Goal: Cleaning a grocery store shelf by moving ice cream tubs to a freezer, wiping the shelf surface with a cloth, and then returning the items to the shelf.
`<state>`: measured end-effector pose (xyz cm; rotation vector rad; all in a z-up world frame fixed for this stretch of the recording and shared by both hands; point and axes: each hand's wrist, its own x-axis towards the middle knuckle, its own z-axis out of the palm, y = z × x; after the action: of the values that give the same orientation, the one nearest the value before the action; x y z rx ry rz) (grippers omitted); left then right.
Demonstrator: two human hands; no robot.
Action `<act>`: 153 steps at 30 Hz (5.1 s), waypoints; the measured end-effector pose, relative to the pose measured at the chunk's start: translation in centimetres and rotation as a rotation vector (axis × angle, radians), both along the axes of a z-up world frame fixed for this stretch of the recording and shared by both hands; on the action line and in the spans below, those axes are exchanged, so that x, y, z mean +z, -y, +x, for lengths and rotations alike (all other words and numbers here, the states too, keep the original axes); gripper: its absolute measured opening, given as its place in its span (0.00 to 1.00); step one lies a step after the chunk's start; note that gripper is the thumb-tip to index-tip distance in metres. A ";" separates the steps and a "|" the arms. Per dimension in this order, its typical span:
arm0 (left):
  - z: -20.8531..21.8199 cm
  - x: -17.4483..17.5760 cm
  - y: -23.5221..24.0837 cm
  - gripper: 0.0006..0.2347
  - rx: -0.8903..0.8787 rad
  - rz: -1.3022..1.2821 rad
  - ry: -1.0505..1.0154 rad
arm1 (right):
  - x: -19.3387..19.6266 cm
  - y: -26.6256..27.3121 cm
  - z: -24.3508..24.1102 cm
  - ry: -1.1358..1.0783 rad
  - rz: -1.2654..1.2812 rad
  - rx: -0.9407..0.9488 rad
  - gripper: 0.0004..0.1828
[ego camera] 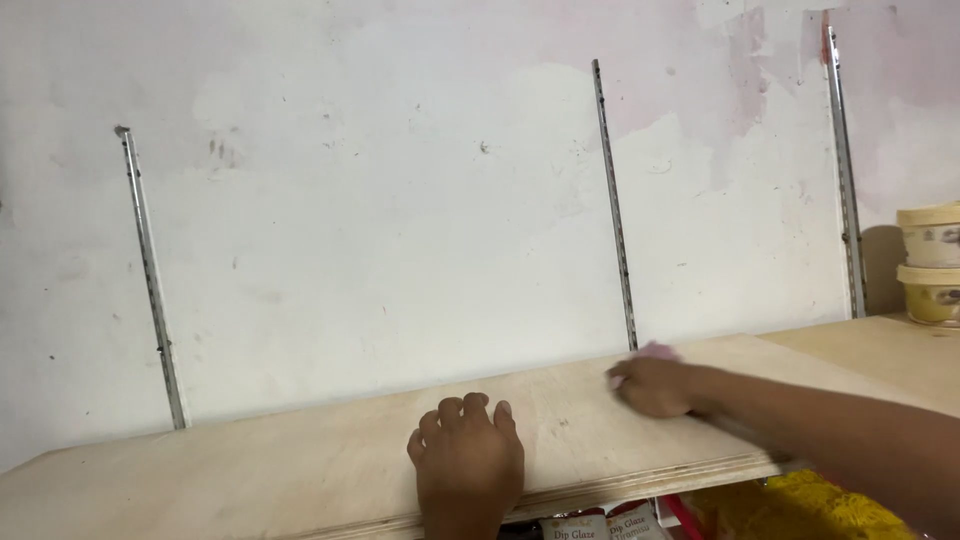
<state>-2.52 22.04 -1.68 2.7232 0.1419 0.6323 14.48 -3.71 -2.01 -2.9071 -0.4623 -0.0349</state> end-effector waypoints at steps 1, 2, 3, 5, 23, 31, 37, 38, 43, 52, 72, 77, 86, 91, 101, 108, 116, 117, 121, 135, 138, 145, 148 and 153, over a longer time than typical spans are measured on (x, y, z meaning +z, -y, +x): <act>0.5 -0.9 -0.2 0.20 -0.011 0.002 0.000 | 0.0 -2.5 -2.5 0.000 0.002 -0.011 0.30; 1.0 -1.8 -0.3 0.19 0.024 0.042 0.224 | 0.1 -4.9 -5.1 0.023 0.029 0.210 0.29; 1.4 -2.7 -0.5 0.19 0.062 0.076 0.449 | 0.3 -7.5 -7.6 0.046 0.055 0.430 0.28; 1.2 -2.2 -0.5 0.19 0.057 0.084 0.566 | 3.6 -9.4 -12.6 -0.162 0.212 0.327 0.26; -0.7 -0.8 -6.7 0.20 -0.111 -0.121 0.654 | 4.3 -13.1 -18.7 -0.339 0.355 0.560 0.29; -1.5 -0.1 -7.7 0.26 -0.456 -0.282 0.523 | 3.0 -13.1 -13.2 -0.411 0.935 0.434 0.38; 0.9 0.0 -8.8 0.19 -0.562 -0.103 0.161 | 5.0 -15.8 -15.3 -0.071 0.512 0.110 0.44; 0.2 0.7 -9.3 0.16 -0.570 -0.044 0.055 | 4.6 -15.7 -14.7 -0.071 0.422 0.062 0.45; -1.6 2.9 -15.3 0.15 -0.472 0.061 -0.309 | 3.8 -15.3 -13.6 -0.098 0.153 -0.028 0.50; 2.4 2.8 -43.9 0.21 0.269 0.006 -0.476 | 4.1 -15.7 -14.2 -0.168 0.091 0.002 0.51; -2.1 0.3 -40.5 0.17 0.128 0.072 -0.208 | 4.6 -16.7 -14.6 -0.216 -0.012 -0.112 0.48; 0.5 1.4 -41.6 0.20 0.217 0.071 -0.124 | 3.5 -15.8 -13.6 -0.201 0.024 -0.053 0.48; -1.0 6.8 -35.6 0.31 0.294 -0.010 0.072 | 4.7 -19.1 -14.3 -0.147 -0.092 0.189 0.44; 1.9 6.5 -23.7 0.15 -0.114 -0.266 -0.062 | 4.2 -24.2 -14.9 -0.105 -0.113 0.504 0.45; 9.6 1.8 -23.7 0.22 -0.610 0.272 -0.223 | 2.3 -25.9 -14.3 -0.141 -0.100 0.462 0.44; 11.3 3.3 -40.5 0.18 -0.211 0.209 -0.219 | 3.4 -26.5 -15.9 -0.242 -0.183 0.390 0.44; 7.3 5.4 -49.7 0.17 0.167 0.060 0.097 | 2.7 -26.7 -15.0 -0.198 -0.141 0.396 0.44; 6.2 5.2 -50.7 0.17 0.226 0.035 0.132 | 2.1 -26.6 -14.5 -0.178 -0.137 0.414 0.44; 5.0 4.9 -49.9 0.17 0.400 -0.031 0.259 | 1.9 -26.3 -14.2 -0.153 -0.129 0.417 0.43; 11.2 1.3 -54.4 0.17 0.129 0.026 -0.192 | 1.7 -26.4 -13.9 -0.139 -0.139 0.450 0.44; 9.2 1.5 -58.1 0.17 0.186 0.041 -0.183 | 2.5 -26.5 -14.7 -0.188 -0.064 0.416 0.44; 1.7 1.8 -57.9 0.18 0.336 0.043 -0.134 | 2.2 -27.0 -14.4 -0.174 -0.130 0.407 0.42; 0.5 0.6 -50.6 0.18 0.341 0.054 -0.119 | 2.9 -27.2 -15.3 -0.188 -0.160 0.467 0.39; -2.5 -1.8 -44.8 0.20 0.051 -0.554 -0.189 | 3.6 -26.9 -16.7 -0.150 -0.145 0.512 0.39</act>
<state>-4.99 66.83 -3.50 2.2380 0.3737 0.2870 -2.24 23.19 1.63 -2.8012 -1.2028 0.2996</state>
